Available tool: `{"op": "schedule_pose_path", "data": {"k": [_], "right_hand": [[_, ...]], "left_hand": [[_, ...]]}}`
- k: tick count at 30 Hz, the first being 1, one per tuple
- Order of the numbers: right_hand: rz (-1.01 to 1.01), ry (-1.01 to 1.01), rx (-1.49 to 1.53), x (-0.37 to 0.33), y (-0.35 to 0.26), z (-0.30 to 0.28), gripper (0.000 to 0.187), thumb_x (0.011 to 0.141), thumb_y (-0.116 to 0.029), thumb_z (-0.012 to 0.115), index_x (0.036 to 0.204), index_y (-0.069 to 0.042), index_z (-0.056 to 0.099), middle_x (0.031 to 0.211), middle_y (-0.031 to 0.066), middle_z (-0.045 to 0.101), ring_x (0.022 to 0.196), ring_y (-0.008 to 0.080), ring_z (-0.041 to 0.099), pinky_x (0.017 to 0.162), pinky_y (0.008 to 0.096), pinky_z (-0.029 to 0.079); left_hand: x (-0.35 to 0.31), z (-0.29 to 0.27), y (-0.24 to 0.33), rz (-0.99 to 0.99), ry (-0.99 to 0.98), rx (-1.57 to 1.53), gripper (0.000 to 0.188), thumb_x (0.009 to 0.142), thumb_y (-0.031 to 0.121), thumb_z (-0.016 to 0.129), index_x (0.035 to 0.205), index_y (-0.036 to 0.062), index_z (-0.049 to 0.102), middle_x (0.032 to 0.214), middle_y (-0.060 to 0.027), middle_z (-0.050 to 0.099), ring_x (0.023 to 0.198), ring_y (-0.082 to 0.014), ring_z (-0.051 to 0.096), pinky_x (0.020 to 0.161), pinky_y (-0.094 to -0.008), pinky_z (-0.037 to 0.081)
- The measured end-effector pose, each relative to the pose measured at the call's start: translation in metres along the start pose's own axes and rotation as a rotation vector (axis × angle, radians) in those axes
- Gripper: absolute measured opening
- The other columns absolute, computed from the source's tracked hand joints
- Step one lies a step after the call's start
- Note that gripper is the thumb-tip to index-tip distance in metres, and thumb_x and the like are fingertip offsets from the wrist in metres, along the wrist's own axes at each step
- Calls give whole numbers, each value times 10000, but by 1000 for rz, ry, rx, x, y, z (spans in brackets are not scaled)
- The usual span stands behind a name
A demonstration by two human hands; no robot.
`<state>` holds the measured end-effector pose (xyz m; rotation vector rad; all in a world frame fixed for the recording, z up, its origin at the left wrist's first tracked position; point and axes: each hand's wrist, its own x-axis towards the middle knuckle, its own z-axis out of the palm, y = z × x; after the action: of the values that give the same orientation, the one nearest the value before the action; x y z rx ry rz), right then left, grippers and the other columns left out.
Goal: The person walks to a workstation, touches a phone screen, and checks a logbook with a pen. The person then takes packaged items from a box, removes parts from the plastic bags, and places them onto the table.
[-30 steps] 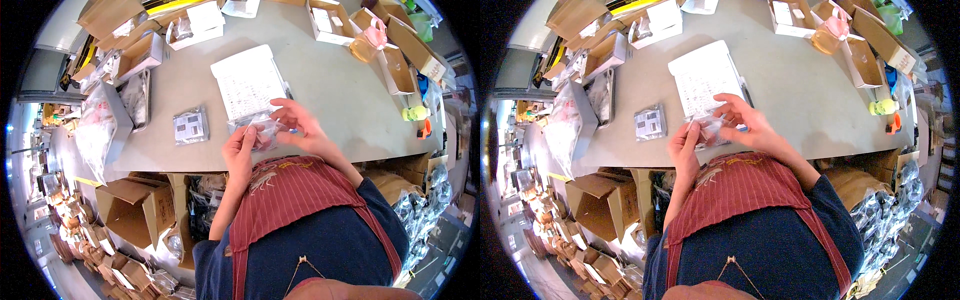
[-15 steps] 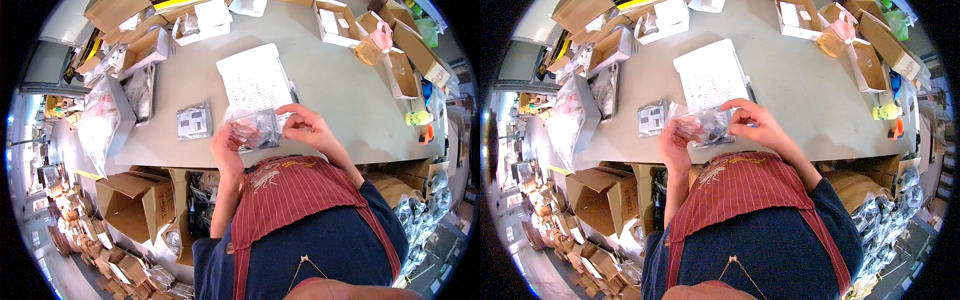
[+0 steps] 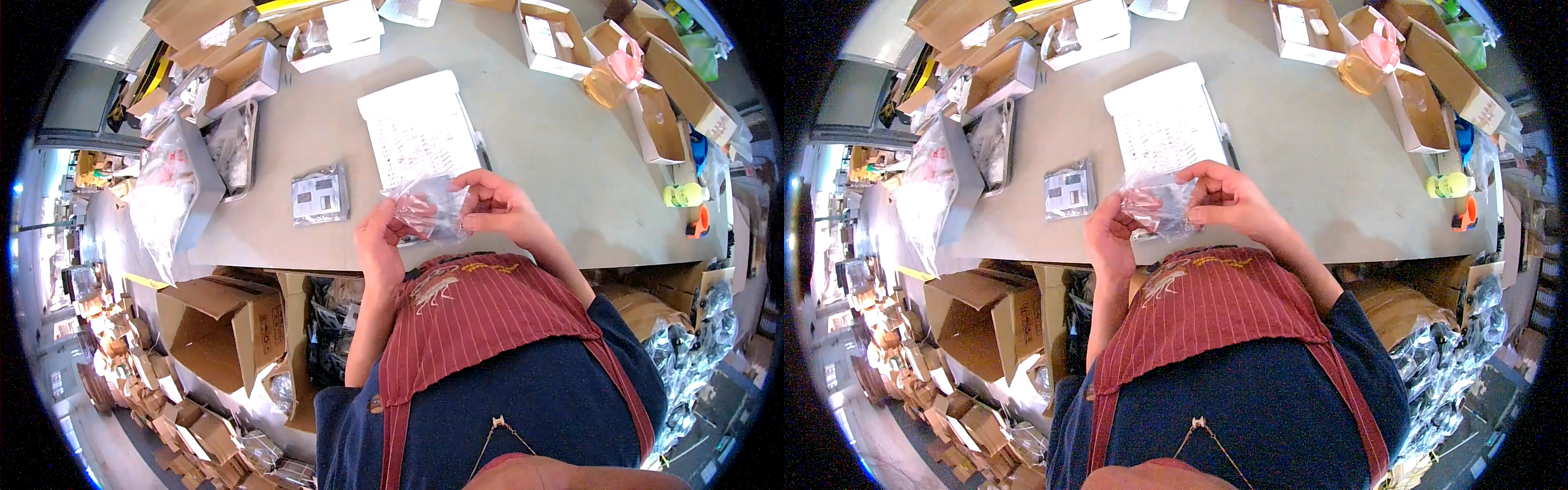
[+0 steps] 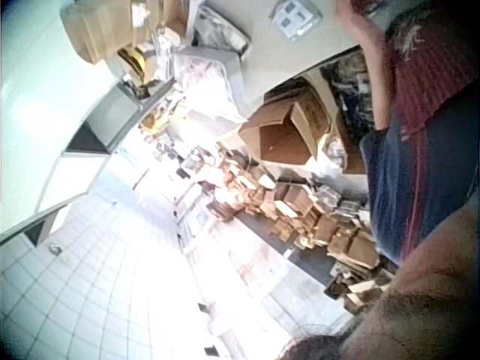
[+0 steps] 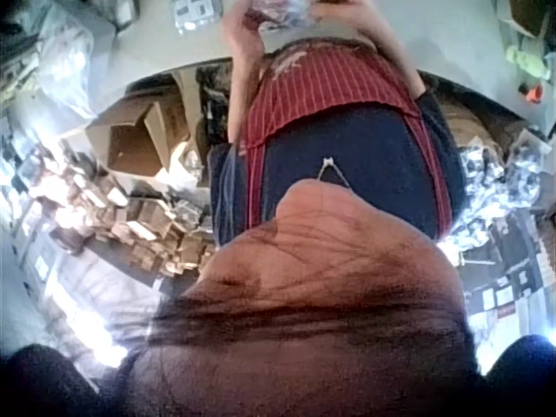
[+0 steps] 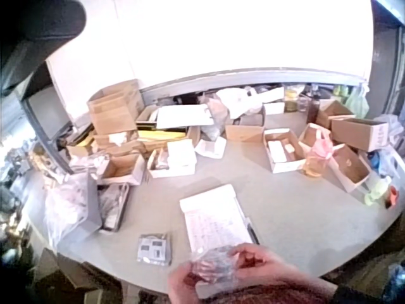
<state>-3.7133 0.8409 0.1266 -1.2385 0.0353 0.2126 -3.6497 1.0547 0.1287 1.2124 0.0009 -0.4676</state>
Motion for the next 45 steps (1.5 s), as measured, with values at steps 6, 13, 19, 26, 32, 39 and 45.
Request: {"op": "schedule_pose_path", "data": {"k": [6,13,19,26,32,39,45], "right_hand": [[-26,-14,46,0,1,-1,468,818,10,692,1262,-28,551,844,44,643,810,130,628,755,288,517],[29,16,67,-4,-1,-3,442,811,-10,691,1236,-31,569,864,48,657,818,133,634,749,298,524],[-18,7,14,-4,0,-1,481,802,1,696,1260,-41,555,891,27,641,866,116,617,809,273,489],[-16,5,10,-8,-7,8,587,817,62,658,1362,-78,490,955,16,601,933,103,598,859,274,492],[-84,1,-128,-4,13,1,391,849,20,667,1224,-70,607,985,1,574,937,102,590,844,273,487],[-322,122,-437,3,31,-12,161,924,-88,652,1057,-5,614,1073,40,622,913,114,599,780,277,498],[36,141,-35,1,32,-18,147,965,-92,592,1078,-3,562,890,72,657,761,160,647,657,304,546]], "left_hand": [[-4,-2,5,-15,19,11,388,982,264,460,1022,-59,670,897,-167,728,751,-236,694,659,-349,521],[-3,0,-1,32,40,-35,286,1005,204,548,1010,-49,681,870,-154,727,711,-169,682,634,-276,524],[0,2,-7,-11,29,12,216,951,125,602,1091,-30,658,810,-72,691,676,-125,651,610,-257,509],[2,0,-21,-102,-109,161,251,901,59,595,1127,-29,663,789,-48,664,611,-84,559,550,-235,446],[-1,6,-20,-256,-191,267,188,907,86,600,1015,-31,701,739,-42,647,571,-98,554,524,-243,437],[4,-7,-27,-321,-214,236,232,932,142,578,1038,-33,686,692,-47,629,549,-118,563,524,-242,450],[13,-24,-36,-239,-115,242,258,948,152,560,1122,-9,663,745,-73,666,593,-129,596,574,-265,490]]}}
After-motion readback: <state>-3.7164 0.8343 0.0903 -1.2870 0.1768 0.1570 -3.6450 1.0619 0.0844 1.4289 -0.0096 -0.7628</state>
